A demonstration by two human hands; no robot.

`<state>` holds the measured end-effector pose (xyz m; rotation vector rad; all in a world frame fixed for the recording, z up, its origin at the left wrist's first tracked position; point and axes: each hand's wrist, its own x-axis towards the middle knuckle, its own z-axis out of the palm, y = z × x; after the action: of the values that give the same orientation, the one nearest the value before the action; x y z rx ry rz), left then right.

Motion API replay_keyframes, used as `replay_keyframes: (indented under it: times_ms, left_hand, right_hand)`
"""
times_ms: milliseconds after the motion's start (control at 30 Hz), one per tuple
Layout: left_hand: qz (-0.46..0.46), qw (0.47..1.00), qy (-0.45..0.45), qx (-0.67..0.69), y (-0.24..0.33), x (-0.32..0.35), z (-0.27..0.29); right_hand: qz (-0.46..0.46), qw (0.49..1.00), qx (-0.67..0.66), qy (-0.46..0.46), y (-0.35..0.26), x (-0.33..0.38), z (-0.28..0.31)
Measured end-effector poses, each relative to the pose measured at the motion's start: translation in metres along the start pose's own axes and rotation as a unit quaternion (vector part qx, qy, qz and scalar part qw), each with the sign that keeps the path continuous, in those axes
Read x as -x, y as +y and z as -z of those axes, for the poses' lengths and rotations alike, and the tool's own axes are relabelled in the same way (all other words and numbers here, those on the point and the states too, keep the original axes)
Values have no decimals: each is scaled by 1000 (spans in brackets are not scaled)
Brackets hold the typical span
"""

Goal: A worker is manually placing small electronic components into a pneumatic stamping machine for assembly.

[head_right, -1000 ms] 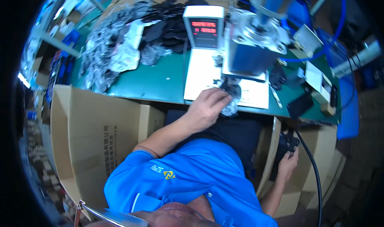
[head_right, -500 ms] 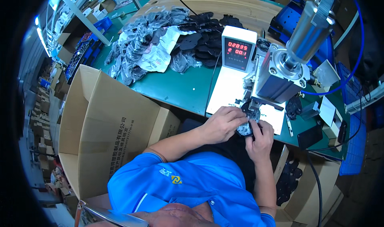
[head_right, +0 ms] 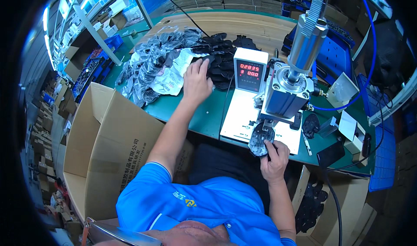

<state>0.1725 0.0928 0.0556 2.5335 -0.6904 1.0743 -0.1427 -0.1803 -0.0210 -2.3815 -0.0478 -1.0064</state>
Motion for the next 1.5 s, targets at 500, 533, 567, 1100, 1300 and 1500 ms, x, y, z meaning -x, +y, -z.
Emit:
replay_keyframes:
  times_ms: [500, 533, 567, 1100, 1300, 1500]
  left_hand:
    - [85, 976, -70, 186, -30, 29, 60]
    - [116, 941, -154, 278, -37, 34, 63]
    - [163, 892, -279, 315, -40, 37, 67]
    - [-35, 973, -197, 115, -9, 177, 90]
    - [-55, 969, -126, 207, -12, 158, 101]
    - [-130, 952, -51, 272, 64, 121, 115]
  right_hand:
    - [-7, 1000, 6, -7, -1, 1, 1]
    - [-2, 1000, 2, -3, 1, -1, 0]
    - [-2, 1000, 2, -5, 0, -2, -1]
    - [11, 1000, 3, -7, -2, -6, 2]
    - [-37, 999, -32, 1, -4, -10, 7]
    - [-68, 992, -109, 19, -13, -11, 31]
